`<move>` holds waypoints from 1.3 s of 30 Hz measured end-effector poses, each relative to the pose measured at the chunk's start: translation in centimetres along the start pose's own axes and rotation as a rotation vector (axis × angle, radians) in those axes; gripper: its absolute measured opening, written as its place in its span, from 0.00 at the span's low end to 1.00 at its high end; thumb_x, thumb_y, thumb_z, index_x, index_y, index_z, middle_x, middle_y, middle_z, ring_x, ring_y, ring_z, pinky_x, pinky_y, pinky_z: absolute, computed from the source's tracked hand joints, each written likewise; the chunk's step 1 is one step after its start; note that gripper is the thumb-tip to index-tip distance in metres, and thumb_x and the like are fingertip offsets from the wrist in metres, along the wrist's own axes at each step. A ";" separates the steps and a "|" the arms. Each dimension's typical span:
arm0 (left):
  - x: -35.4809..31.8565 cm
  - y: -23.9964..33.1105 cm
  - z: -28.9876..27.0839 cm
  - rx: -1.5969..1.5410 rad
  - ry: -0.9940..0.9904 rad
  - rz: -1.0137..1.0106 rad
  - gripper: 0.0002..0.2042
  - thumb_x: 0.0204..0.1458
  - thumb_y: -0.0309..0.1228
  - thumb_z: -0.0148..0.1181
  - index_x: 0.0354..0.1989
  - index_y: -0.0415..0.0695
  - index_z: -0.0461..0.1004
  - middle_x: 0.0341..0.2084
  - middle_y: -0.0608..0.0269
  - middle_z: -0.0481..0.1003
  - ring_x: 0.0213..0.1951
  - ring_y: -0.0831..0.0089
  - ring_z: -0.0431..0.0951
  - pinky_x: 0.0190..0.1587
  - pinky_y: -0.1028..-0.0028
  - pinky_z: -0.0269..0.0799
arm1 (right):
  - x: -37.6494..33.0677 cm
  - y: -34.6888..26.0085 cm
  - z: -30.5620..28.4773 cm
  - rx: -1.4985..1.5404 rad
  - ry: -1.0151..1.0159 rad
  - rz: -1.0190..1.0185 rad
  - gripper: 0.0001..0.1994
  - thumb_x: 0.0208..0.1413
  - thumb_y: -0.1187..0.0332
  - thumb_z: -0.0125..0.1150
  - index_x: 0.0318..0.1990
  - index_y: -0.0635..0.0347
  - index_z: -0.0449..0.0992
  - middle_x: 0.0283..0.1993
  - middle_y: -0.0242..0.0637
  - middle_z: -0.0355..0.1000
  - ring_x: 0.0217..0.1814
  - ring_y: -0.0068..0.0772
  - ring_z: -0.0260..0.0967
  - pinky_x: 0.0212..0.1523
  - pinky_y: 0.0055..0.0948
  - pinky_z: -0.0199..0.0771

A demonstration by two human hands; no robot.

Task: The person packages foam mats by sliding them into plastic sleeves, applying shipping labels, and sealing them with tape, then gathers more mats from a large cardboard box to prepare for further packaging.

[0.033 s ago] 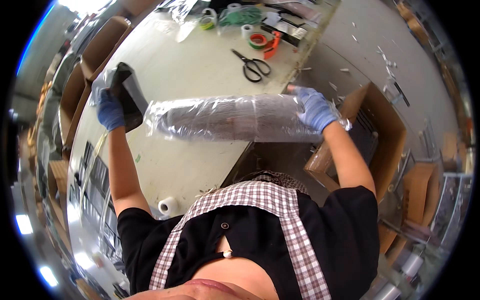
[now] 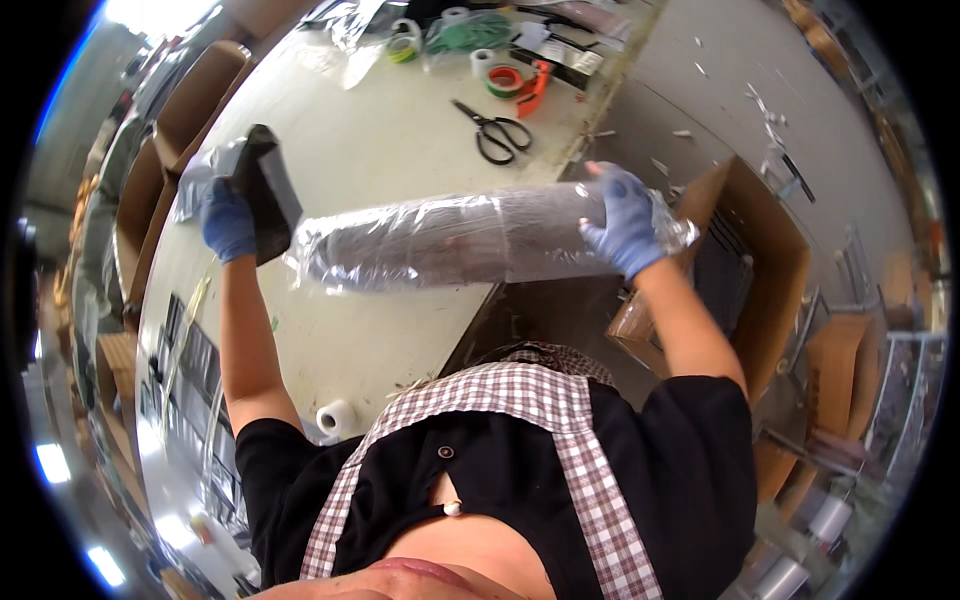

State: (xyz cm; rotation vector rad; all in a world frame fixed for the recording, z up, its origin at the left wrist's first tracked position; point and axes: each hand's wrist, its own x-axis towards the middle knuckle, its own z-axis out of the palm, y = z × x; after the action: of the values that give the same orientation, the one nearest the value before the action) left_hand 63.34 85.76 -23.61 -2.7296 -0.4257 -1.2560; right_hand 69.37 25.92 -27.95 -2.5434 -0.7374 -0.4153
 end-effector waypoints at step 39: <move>-13.8 6.4 0.8 -1.759 -0.600 -1.552 0.09 0.55 0.32 0.65 0.41 0.42 0.78 0.27 0.69 0.78 0.27 0.77 0.76 0.34 0.74 0.75 | 5.4 0.6 14.6 1.205 -1.057 0.682 0.39 0.53 0.43 0.63 0.66 0.58 0.61 0.61 0.45 0.66 0.59 0.45 0.68 0.59 0.47 0.72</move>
State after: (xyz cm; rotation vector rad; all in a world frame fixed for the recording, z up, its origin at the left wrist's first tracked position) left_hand 57.32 76.98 -34.44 -3.9227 -3.4359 -0.6940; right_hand 76.34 35.11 -38.43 -1.4738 -0.1927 1.2787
